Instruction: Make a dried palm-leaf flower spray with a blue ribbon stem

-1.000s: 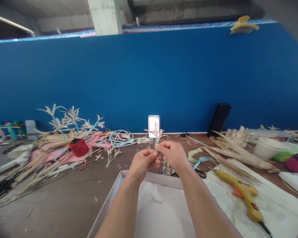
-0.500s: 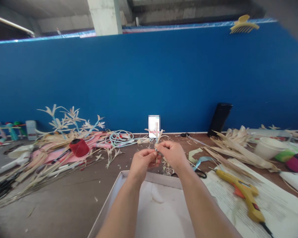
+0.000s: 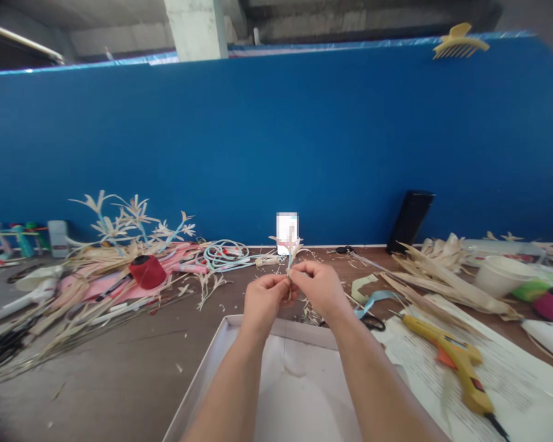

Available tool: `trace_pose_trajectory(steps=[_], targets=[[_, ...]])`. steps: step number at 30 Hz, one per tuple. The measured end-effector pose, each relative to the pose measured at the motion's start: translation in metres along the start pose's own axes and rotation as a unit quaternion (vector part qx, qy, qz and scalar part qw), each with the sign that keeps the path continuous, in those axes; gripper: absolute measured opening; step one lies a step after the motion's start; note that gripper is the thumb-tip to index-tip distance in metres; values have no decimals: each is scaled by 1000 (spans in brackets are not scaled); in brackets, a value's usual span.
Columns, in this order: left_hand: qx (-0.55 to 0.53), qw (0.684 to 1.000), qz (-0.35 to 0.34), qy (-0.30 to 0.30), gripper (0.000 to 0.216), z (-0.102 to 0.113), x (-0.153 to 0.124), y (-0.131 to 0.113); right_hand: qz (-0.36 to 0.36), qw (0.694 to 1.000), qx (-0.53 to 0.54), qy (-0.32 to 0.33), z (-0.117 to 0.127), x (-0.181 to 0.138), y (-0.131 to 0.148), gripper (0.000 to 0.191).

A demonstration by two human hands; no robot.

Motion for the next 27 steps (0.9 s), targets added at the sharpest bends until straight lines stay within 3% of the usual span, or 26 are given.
trace_pose_trajectory(steps=[12, 18, 22, 27], targets=[[164, 979, -92, -80, 20, 4, -3, 1, 24, 992, -110, -53, -2, -6, 7, 24], [259, 947, -146, -119, 26, 7, -7, 1, 13, 994, -84, -63, -7, -7, 8, 28], [266, 943, -158, -121, 25, 5, -8, 1, -7, 998, -32, -51, -9, -3, 0, 32], [214, 962, -140, -99, 24, 2, -7, 2, -8, 999, -16, -50, -6, -2, -1, 32]])
Point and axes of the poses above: each hand's wrist, its own x-axis towards the middle knuckle, its own z-axis out of the back of the hand, y = z × x, the point moved 3 cm from there along x, towards the middle knuckle
